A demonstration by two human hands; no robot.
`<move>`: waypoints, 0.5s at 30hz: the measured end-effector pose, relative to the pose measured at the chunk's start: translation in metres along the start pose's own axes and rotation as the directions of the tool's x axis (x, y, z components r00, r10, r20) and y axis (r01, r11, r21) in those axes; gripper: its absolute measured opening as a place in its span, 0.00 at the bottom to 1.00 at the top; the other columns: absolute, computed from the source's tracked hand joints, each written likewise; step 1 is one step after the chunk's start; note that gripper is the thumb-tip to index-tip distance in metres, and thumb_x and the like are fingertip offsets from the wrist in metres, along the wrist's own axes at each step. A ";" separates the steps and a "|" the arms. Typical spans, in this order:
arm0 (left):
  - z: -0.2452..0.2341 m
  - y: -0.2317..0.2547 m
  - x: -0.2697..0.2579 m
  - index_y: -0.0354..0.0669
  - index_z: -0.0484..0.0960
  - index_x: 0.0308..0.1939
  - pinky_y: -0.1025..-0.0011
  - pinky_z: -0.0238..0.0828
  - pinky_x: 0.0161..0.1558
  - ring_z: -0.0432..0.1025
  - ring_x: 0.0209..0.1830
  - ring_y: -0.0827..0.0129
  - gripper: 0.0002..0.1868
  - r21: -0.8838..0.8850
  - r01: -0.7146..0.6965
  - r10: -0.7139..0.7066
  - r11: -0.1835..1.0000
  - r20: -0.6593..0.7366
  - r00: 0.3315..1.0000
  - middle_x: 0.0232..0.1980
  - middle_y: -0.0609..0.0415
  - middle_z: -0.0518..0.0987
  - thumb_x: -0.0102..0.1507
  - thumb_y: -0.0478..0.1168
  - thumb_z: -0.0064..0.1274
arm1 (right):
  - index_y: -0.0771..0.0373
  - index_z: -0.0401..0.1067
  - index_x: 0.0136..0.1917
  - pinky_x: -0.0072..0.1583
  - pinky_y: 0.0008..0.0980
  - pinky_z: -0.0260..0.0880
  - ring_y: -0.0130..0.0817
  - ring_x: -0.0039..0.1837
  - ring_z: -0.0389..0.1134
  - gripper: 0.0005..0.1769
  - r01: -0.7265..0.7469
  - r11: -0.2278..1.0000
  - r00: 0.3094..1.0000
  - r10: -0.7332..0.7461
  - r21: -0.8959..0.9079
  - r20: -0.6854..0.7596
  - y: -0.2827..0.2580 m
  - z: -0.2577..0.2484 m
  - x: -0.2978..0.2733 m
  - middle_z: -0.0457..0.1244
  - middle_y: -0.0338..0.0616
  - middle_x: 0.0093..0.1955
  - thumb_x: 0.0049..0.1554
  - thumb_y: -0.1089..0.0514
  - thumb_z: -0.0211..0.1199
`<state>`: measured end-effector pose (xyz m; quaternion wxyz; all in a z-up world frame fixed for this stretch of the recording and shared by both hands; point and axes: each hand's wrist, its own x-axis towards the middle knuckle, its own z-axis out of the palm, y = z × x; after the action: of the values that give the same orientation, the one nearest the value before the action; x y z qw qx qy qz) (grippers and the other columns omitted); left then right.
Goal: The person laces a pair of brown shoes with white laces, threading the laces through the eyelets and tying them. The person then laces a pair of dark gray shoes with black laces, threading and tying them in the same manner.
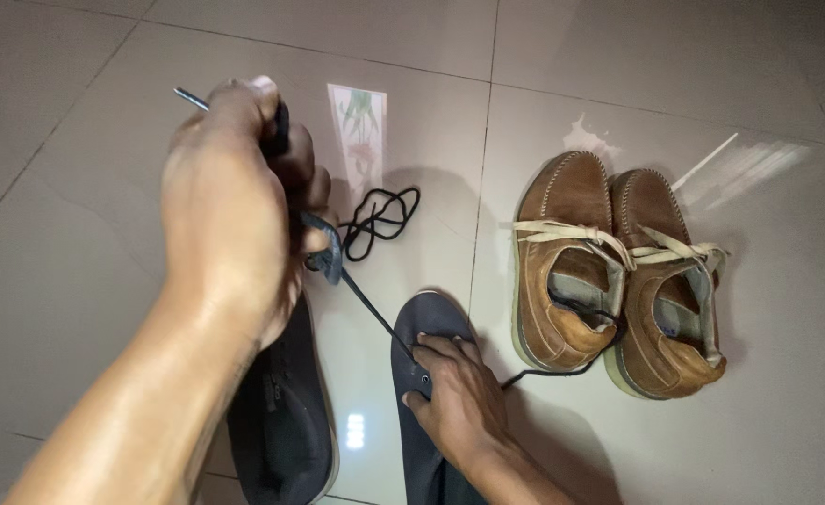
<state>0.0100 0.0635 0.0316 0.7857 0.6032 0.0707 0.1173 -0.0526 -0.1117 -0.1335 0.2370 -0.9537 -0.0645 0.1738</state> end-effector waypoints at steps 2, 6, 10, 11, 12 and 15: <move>-0.001 -0.003 0.000 0.43 0.62 0.27 0.66 0.57 0.16 0.55 0.13 0.70 0.18 0.001 0.005 -0.005 1.000 -0.008 1.000 0.20 0.56 0.60 0.71 0.46 0.38 | 0.58 0.69 0.70 0.74 0.39 0.54 0.45 0.76 0.53 0.37 -0.037 0.999 0.999 0.036 0.018 0.017 0.005 0.004 0.002 0.56 0.41 0.77 0.49 0.55 0.73; -0.004 0.005 0.007 0.44 0.75 0.35 0.62 0.71 0.32 0.73 0.28 0.68 0.19 0.464 0.089 -0.091 0.881 -0.019 0.996 0.30 0.54 0.76 0.72 0.49 0.34 | 0.65 0.62 0.74 0.70 0.44 0.54 0.52 0.75 0.54 0.41 -0.049 0.996 0.990 0.059 0.080 -0.126 0.026 0.009 0.003 0.53 0.58 0.76 0.52 0.50 0.72; 0.004 0.031 0.003 0.38 0.82 0.46 0.52 0.69 0.51 0.78 0.45 0.50 0.24 0.903 -0.099 -0.049 0.419 0.132 0.990 0.42 0.40 0.83 0.73 0.50 0.32 | 0.63 0.71 0.62 0.66 0.41 0.70 0.42 0.63 0.72 0.25 -0.270 0.958 0.952 0.250 0.098 0.178 0.055 -0.017 0.016 0.69 0.51 0.58 0.61 0.43 0.60; 0.007 0.041 0.003 0.34 0.81 0.48 0.49 0.70 0.53 0.77 0.48 0.42 0.25 0.942 -0.143 -0.049 0.305 0.165 0.985 0.44 0.34 0.82 0.73 0.50 0.33 | 0.64 0.73 0.56 0.63 0.42 0.70 0.43 0.59 0.72 0.22 -0.210 0.977 0.960 0.201 0.029 0.195 0.062 -0.030 0.016 0.69 0.52 0.55 0.61 0.44 0.60; 0.012 0.050 0.000 0.37 0.80 0.50 0.49 0.69 0.55 0.77 0.48 0.41 0.24 0.965 -0.097 -0.109 0.242 0.126 0.986 0.44 0.34 0.83 0.73 0.50 0.32 | 0.66 0.76 0.51 0.60 0.43 0.71 0.44 0.55 0.72 0.20 -0.146 0.988 0.965 0.152 -0.040 0.213 0.068 -0.046 0.015 0.70 0.53 0.51 0.61 0.45 0.60; 0.034 0.074 -0.003 0.45 0.78 0.55 0.51 0.69 0.59 0.77 0.50 0.41 0.23 0.996 -0.013 -0.234 0.085 0.033 0.972 0.45 0.35 0.84 0.75 0.52 0.30 | 0.64 0.78 0.41 0.52 0.44 0.70 0.40 0.45 0.71 0.20 -0.135 0.980 0.933 0.176 -0.148 0.313 0.060 -0.093 0.017 0.69 0.50 0.41 0.61 0.45 0.60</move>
<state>0.0083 0.0489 0.1116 0.1841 0.9744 0.1038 -0.0768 -0.0006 -0.2010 -0.0899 0.1491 -0.9270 -0.0374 0.3421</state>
